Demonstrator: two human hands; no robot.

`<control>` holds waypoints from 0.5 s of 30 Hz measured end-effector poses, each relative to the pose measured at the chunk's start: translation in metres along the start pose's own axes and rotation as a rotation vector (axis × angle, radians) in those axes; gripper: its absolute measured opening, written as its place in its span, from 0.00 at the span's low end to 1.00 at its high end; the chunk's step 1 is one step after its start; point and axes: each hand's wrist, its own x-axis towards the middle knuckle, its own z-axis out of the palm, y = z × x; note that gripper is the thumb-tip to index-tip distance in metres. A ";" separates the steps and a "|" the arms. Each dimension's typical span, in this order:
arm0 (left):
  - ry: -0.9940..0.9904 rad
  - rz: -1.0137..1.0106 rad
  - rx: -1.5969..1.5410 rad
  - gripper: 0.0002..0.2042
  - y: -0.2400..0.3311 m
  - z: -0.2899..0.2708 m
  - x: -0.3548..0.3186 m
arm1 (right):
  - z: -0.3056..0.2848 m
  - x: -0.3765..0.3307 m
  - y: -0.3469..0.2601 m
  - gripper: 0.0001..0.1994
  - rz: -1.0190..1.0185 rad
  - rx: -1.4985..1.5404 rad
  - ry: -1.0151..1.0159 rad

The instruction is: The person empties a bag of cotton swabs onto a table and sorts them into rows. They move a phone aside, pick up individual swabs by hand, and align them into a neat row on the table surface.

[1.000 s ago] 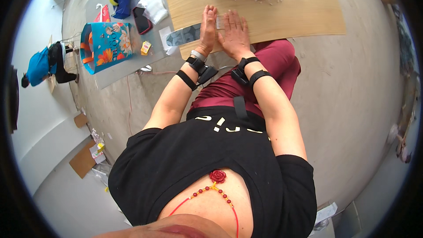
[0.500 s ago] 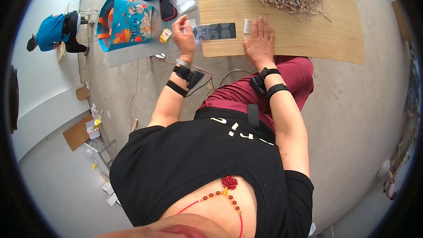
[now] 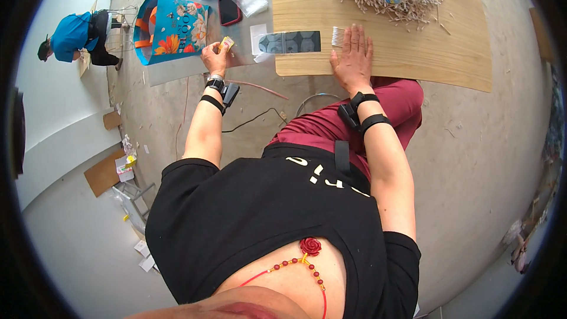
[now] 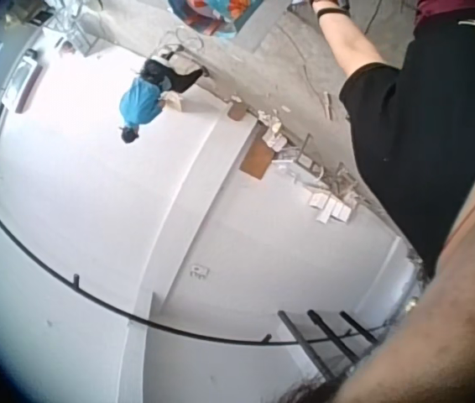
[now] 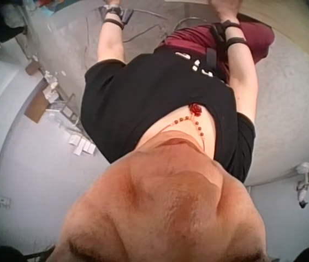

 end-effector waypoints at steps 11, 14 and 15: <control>-0.004 -0.077 -0.028 0.15 0.010 -0.001 -0.002 | -0.001 0.000 0.000 0.41 -0.011 0.024 0.028; -0.015 -0.105 -0.053 0.16 0.014 -0.003 -0.002 | -0.001 0.000 -0.001 0.40 -0.011 0.031 0.032; -0.019 -0.117 -0.071 0.16 0.016 -0.003 -0.003 | -0.001 0.000 0.000 0.40 -0.009 0.029 0.033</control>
